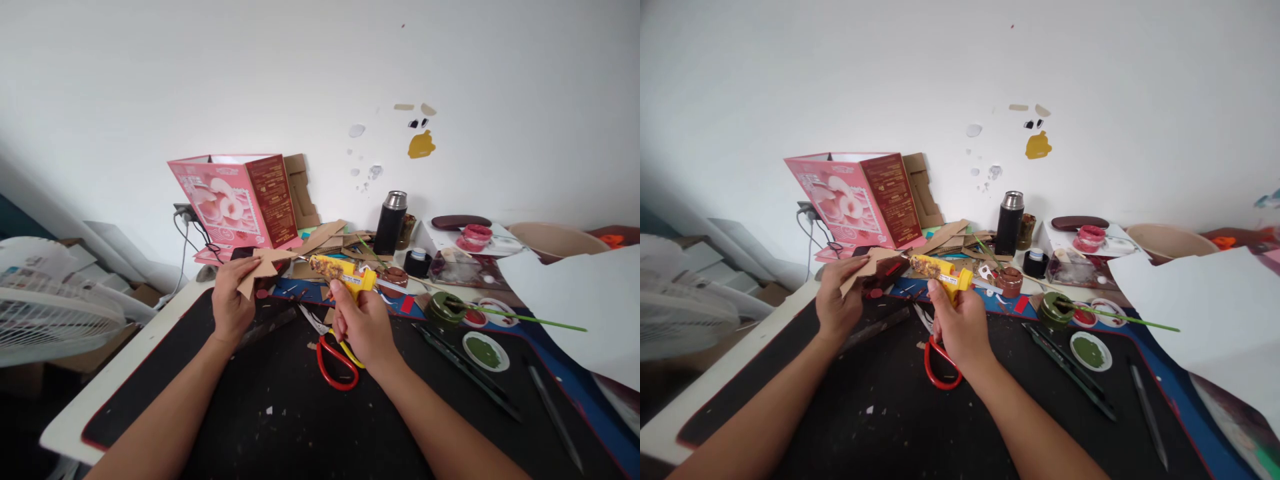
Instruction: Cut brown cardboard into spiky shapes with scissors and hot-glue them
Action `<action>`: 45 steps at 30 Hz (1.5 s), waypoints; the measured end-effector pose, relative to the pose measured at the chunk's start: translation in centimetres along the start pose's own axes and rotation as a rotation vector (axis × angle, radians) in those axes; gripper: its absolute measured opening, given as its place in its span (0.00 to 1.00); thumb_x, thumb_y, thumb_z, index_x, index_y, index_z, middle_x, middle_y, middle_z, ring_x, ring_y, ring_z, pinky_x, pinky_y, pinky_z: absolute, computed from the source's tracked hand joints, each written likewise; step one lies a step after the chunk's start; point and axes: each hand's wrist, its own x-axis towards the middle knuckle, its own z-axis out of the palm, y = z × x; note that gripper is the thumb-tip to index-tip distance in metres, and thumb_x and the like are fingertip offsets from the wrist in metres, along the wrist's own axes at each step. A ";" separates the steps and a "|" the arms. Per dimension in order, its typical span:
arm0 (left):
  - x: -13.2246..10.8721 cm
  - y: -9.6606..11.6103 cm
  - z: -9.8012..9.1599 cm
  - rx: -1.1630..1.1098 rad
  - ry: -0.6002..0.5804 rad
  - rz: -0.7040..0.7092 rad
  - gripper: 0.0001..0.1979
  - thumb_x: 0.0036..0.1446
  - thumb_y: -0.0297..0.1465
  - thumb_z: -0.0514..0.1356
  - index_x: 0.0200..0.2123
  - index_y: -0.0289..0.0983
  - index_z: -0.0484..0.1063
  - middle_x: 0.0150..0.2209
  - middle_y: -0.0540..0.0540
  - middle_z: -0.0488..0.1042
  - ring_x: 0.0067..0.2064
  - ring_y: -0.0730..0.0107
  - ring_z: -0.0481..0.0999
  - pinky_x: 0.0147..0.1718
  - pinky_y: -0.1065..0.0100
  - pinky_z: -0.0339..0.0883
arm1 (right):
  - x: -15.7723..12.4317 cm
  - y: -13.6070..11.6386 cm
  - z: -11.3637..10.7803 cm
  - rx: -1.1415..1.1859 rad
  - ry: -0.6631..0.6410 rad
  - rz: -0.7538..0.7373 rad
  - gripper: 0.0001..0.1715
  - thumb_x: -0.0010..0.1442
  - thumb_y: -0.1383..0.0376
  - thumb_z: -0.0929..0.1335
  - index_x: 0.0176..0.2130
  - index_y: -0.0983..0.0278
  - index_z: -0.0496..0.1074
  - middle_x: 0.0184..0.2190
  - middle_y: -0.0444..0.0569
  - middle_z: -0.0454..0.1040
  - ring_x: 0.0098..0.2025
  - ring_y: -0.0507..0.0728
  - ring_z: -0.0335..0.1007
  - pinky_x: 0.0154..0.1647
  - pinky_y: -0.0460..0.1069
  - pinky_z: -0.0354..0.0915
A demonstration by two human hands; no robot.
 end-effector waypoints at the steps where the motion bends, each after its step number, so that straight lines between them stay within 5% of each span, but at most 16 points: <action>1: 0.0 0.0 0.0 -0.003 -0.001 0.001 0.12 0.72 0.25 0.60 0.54 0.41 0.80 0.52 0.38 0.85 0.55 0.52 0.83 0.57 0.48 0.75 | 0.0 0.0 0.0 0.001 0.001 0.001 0.39 0.62 0.31 0.72 0.25 0.60 0.68 0.11 0.38 0.61 0.13 0.50 0.60 0.16 0.45 0.55; 45: 0.0 -0.4 -0.1 0.052 -0.084 0.094 0.14 0.69 0.26 0.61 0.55 0.40 0.81 0.54 0.37 0.86 0.58 0.50 0.83 0.60 0.47 0.72 | 0.2 -1.0 -0.1 0.067 0.029 -0.034 0.46 0.57 0.28 0.75 0.17 0.60 0.62 0.11 0.41 0.61 0.13 0.48 0.60 0.15 0.43 0.56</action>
